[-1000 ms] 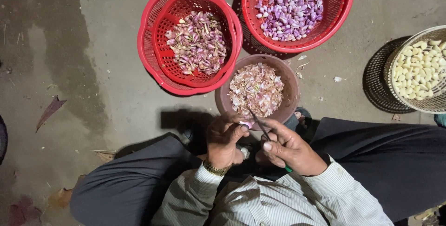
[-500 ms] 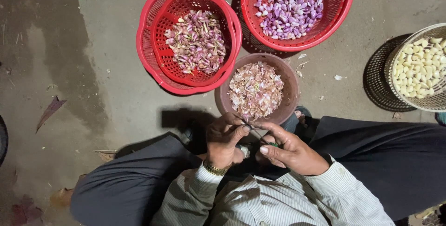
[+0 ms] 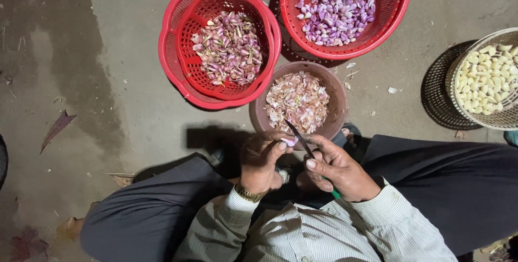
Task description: Peeling and slicing small onions or shallots into a bowl using a knife.
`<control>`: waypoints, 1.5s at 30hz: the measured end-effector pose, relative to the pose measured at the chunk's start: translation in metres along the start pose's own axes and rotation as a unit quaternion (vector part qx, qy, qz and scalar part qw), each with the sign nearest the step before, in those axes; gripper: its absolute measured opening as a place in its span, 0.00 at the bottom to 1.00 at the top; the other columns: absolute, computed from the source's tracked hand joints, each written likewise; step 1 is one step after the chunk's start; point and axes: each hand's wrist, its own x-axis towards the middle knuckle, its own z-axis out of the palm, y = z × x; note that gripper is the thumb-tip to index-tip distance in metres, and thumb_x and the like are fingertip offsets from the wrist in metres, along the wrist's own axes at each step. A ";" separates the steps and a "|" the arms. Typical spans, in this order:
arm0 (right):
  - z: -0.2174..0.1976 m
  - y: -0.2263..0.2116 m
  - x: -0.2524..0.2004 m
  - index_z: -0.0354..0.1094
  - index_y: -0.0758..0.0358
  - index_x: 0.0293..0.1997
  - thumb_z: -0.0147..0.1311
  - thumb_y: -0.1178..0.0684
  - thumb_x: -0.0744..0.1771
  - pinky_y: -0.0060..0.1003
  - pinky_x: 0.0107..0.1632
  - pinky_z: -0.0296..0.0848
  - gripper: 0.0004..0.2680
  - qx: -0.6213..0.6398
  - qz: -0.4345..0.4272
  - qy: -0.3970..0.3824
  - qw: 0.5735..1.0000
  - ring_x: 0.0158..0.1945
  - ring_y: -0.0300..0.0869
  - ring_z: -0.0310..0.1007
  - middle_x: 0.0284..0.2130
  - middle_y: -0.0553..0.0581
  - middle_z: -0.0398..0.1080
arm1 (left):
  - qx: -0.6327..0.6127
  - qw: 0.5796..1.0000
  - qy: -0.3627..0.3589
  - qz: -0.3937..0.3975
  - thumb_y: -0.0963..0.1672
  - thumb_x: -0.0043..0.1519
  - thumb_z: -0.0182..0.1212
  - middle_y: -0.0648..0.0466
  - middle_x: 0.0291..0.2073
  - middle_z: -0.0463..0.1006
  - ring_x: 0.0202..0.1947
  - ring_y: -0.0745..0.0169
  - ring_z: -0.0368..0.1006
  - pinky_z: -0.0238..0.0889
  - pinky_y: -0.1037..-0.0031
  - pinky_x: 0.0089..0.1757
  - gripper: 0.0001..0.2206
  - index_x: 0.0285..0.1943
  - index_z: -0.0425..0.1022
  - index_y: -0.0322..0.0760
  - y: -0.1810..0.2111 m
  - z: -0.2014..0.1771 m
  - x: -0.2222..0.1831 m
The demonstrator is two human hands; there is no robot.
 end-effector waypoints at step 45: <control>-0.006 -0.004 0.022 0.71 0.65 0.62 0.53 0.63 0.66 0.28 0.19 0.49 0.17 -0.237 0.042 0.211 0.948 0.16 0.33 0.53 0.19 0.49 0.64 | 0.690 0.710 -0.058 -0.125 0.45 0.65 0.61 0.50 0.34 0.78 0.34 0.59 0.76 0.72 0.65 0.42 0.07 0.44 0.83 0.40 -0.085 -0.098 0.246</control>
